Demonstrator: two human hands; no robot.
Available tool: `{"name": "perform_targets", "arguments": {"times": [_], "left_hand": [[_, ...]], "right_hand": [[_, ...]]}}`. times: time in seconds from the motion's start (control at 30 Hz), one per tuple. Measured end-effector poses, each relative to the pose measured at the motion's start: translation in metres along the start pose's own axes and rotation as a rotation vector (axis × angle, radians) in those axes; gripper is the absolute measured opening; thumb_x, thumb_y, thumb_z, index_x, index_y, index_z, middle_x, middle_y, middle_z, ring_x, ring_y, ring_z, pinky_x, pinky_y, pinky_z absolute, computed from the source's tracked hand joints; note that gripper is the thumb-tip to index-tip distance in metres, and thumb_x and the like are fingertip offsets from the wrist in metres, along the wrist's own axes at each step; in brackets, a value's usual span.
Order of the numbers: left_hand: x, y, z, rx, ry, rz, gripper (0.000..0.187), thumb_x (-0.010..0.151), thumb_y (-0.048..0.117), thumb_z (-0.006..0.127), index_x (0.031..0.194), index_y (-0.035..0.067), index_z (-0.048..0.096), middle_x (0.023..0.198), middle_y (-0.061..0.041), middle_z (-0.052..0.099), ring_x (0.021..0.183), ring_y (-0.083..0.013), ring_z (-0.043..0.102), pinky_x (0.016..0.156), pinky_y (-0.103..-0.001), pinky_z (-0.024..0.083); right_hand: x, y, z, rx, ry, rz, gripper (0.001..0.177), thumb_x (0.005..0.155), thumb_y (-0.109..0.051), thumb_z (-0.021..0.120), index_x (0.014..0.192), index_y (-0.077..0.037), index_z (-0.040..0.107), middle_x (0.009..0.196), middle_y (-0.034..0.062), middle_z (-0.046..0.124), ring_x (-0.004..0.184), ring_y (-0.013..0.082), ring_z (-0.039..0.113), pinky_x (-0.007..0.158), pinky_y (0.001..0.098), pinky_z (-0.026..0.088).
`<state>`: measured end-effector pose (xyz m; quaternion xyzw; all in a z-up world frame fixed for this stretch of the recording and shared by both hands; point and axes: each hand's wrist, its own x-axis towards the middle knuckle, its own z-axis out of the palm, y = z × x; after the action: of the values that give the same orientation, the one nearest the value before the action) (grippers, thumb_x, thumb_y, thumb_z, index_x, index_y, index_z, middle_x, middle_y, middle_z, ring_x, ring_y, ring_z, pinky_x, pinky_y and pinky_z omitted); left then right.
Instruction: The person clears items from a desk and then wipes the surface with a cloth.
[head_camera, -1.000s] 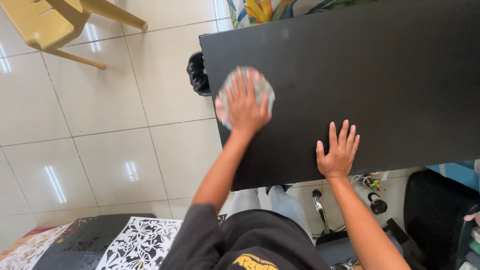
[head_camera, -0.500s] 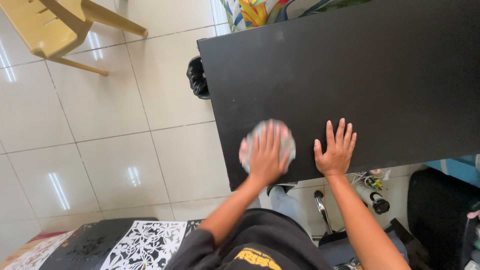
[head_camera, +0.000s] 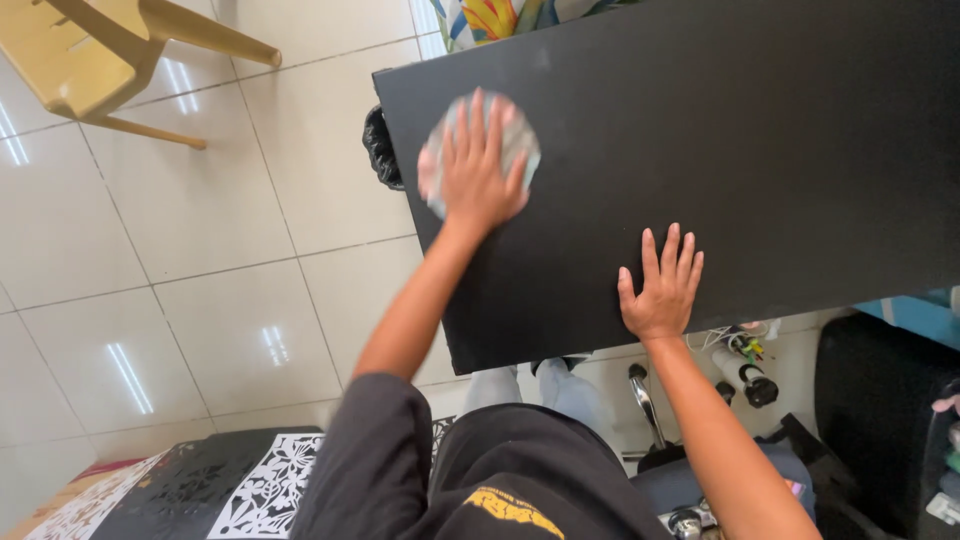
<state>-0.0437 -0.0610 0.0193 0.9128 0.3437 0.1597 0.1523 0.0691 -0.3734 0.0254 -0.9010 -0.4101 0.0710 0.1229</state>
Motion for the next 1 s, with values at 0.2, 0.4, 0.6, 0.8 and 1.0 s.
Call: {"name": "perform_targets", "arguments": {"times": [0.2, 0.4, 0.6, 0.8, 1.0], "left_hand": [[0.107, 0.033, 0.054, 0.005, -0.119, 0.087, 0.081, 0.102, 0.053, 0.055, 0.16, 0.001, 0.031, 0.168, -0.018, 0.026, 0.157, -0.0368, 0.023, 0.13, -0.051, 0.017], [0.018, 0.072, 0.05, -0.086, -0.096, 0.086, 0.085, 0.1, 0.05, 0.055, 0.157, -0.007, 0.03, 0.166, -0.025, 0.025, 0.156, -0.0399, 0.025, 0.129, -0.049, 0.019], [0.068, 0.045, 0.064, -0.021, -0.048, 0.03, 0.083, 0.102, 0.052, 0.054, 0.156, -0.007, 0.033, 0.165, -0.025, 0.028, 0.155, -0.0399, 0.028, 0.128, -0.048, 0.021], [0.08, 0.061, 0.048, -0.014, 0.064, -0.047, 0.082, 0.099, 0.049, 0.057, 0.155, -0.007, 0.033, 0.165, -0.026, 0.027, 0.155, -0.0419, 0.027, 0.129, -0.052, 0.021], [-0.068, 0.129, 0.007, -0.168, -0.135, -0.077, 0.086, 0.092, 0.043, 0.059, 0.156, -0.007, 0.034, 0.166, -0.028, 0.028, 0.156, -0.0439, 0.027, 0.127, -0.053, 0.021]], "right_hand": [[0.0, -0.002, -0.003, 0.002, -0.005, 0.006, 0.066, 0.1, -0.043, 0.055, 0.158, -0.01, 0.05, 0.169, 0.0248, 0.032, 0.155, 0.0487, 0.027, 0.127, 0.0616, 0.018], [-0.001, -0.001, -0.001, -0.001, -0.001, 0.0, 0.066, 0.1, -0.043, 0.055, 0.158, -0.011, 0.051, 0.168, 0.0244, 0.033, 0.155, 0.0487, 0.027, 0.127, 0.062, 0.018], [-0.002, 0.0, 0.0, -0.008, -0.007, 0.01, 0.066, 0.1, -0.043, 0.056, 0.157, -0.011, 0.051, 0.169, 0.0242, 0.033, 0.155, 0.0485, 0.028, 0.127, 0.062, 0.019], [-0.001, -0.001, -0.002, -0.002, -0.013, 0.007, 0.067, 0.1, -0.043, 0.056, 0.158, -0.011, 0.05, 0.169, 0.0243, 0.032, 0.155, 0.0486, 0.027, 0.127, 0.0616, 0.018], [-0.002, 0.001, 0.002, -0.008, 0.003, 0.001, 0.066, 0.1, -0.044, 0.055, 0.158, -0.011, 0.05, 0.169, 0.0238, 0.033, 0.155, 0.048, 0.028, 0.127, 0.0612, 0.018]]}}
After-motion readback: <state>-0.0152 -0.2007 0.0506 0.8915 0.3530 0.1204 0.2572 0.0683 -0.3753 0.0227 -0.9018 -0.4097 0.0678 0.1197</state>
